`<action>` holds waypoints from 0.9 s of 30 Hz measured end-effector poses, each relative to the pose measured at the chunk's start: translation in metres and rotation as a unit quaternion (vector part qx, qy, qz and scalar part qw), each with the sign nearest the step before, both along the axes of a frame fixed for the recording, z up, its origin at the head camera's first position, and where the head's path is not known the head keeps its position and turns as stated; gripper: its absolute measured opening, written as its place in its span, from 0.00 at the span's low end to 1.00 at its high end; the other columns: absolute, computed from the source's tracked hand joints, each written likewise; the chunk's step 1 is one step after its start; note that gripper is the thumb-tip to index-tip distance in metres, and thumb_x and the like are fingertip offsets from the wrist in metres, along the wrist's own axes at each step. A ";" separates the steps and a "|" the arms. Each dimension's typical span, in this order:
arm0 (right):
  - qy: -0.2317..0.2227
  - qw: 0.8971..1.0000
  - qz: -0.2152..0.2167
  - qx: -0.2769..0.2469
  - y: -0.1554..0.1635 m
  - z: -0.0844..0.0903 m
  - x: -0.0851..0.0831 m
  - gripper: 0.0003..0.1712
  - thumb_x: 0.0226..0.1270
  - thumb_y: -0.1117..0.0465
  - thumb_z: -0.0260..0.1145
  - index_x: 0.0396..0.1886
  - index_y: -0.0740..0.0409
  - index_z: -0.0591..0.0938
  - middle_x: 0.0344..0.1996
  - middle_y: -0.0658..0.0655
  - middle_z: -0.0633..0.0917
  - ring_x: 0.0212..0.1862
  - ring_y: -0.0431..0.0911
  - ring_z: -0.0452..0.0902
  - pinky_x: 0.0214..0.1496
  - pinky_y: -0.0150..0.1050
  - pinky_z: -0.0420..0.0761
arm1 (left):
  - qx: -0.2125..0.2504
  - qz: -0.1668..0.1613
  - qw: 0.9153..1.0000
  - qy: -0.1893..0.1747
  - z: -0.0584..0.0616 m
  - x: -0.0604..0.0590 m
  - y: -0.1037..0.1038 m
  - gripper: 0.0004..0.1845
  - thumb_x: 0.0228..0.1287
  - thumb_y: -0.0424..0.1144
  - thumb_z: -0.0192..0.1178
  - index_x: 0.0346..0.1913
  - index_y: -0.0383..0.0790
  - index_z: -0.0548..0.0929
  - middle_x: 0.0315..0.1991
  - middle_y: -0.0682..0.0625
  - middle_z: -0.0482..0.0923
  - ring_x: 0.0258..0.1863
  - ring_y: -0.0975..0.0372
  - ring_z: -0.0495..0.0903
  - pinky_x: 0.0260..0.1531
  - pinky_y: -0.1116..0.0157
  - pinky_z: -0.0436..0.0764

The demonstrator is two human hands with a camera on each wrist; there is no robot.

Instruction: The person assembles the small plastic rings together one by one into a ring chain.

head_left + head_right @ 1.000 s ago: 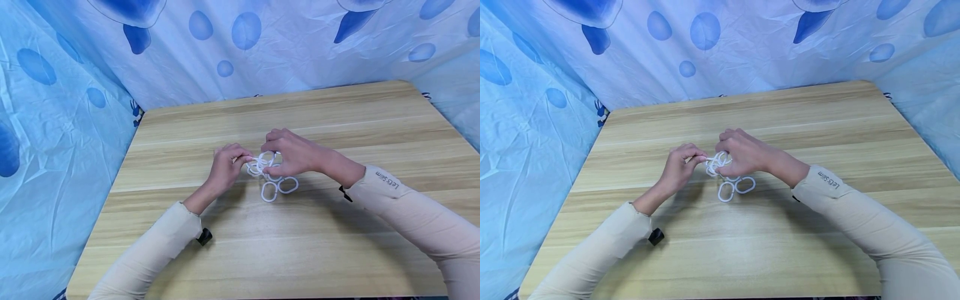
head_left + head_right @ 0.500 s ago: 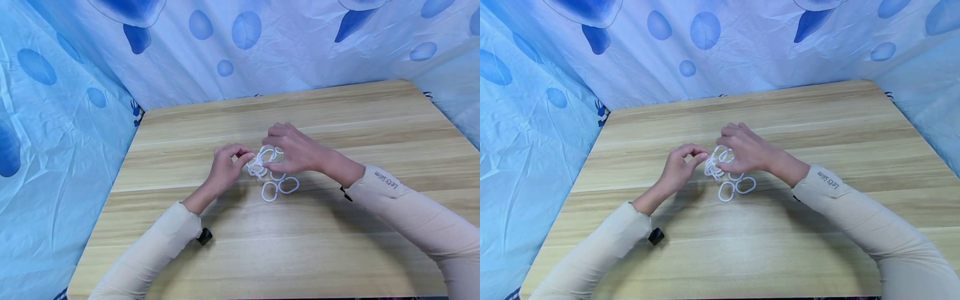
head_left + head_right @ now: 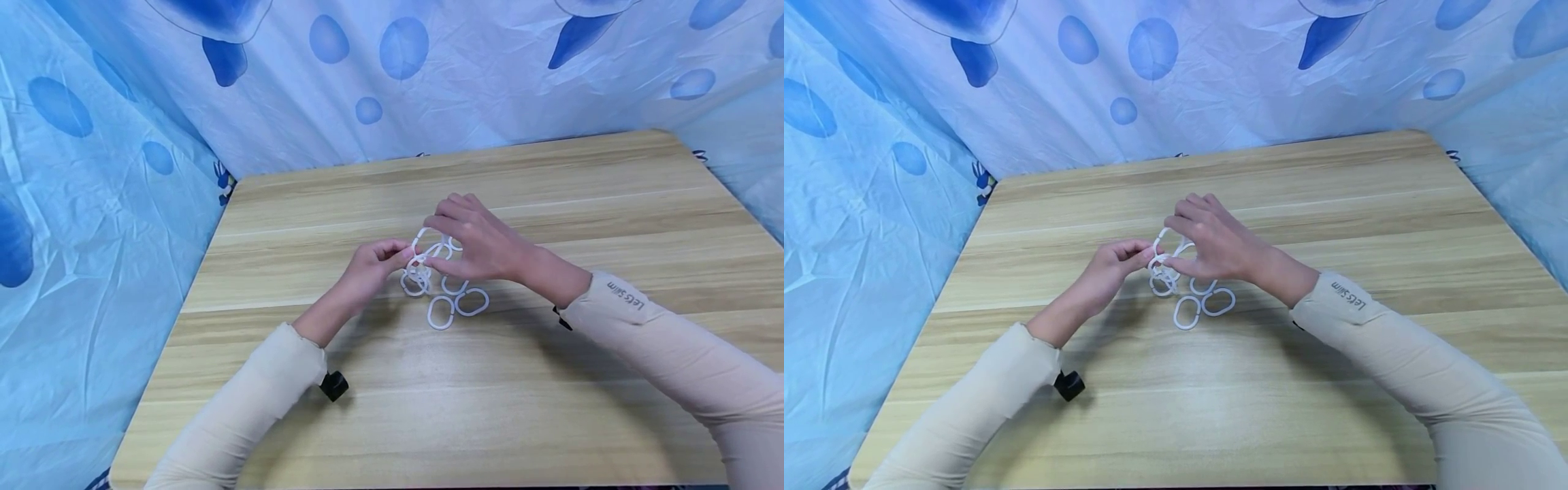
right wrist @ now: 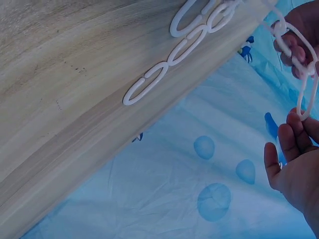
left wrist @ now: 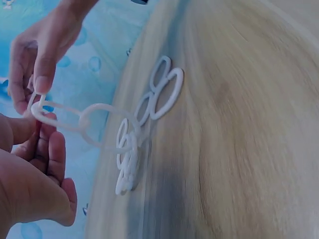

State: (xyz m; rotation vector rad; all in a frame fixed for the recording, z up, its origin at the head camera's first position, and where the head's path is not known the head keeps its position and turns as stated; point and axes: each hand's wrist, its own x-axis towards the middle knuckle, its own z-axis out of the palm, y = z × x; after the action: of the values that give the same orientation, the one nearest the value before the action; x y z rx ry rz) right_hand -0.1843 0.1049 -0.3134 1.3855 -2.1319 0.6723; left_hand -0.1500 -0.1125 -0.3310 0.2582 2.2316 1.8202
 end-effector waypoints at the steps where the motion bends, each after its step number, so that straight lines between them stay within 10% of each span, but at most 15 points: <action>1: 0.000 1.000 0.000 -0.002 0.000 0.000 0.000 0.26 0.50 0.50 0.76 0.43 0.65 0.81 0.33 0.56 0.78 0.38 0.52 0.70 0.41 0.46 0.67 | 0.012 0.002 1.000 -0.009 0.001 0.000 0.000 0.15 0.70 0.36 0.57 0.51 0.26 0.80 0.38 0.50 0.82 0.45 0.59 0.79 0.56 0.61 0.73; 19: -0.094 0.992 -0.080 -0.019 0.020 -0.007 -0.012 0.23 0.47 0.59 0.79 0.43 0.62 0.82 0.30 0.56 0.79 0.40 0.51 0.72 0.42 0.48 0.66 | 0.056 0.083 0.995 -0.007 0.003 -0.002 -0.002 0.10 0.68 0.34 0.58 0.45 0.28 0.81 0.38 0.49 0.83 0.37 0.63 0.78 0.54 0.64 0.74; 27: -0.208 0.957 -0.188 0.070 0.035 -0.011 -0.022 0.26 0.51 0.54 0.77 0.47 0.62 0.83 0.34 0.58 0.81 0.44 0.53 0.74 0.45 0.52 0.65 | 0.054 0.093 0.994 -0.013 0.002 -0.001 -0.001 0.10 0.68 0.34 0.59 0.44 0.29 0.81 0.40 0.44 0.83 0.43 0.54 0.78 0.53 0.65 0.75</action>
State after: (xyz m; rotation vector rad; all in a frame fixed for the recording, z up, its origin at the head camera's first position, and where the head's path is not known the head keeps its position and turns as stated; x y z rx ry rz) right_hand -0.2060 0.1397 -0.3240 0.9128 -2.7261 0.7144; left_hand -0.1511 -0.1134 -0.3294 0.0472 2.2066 2.0297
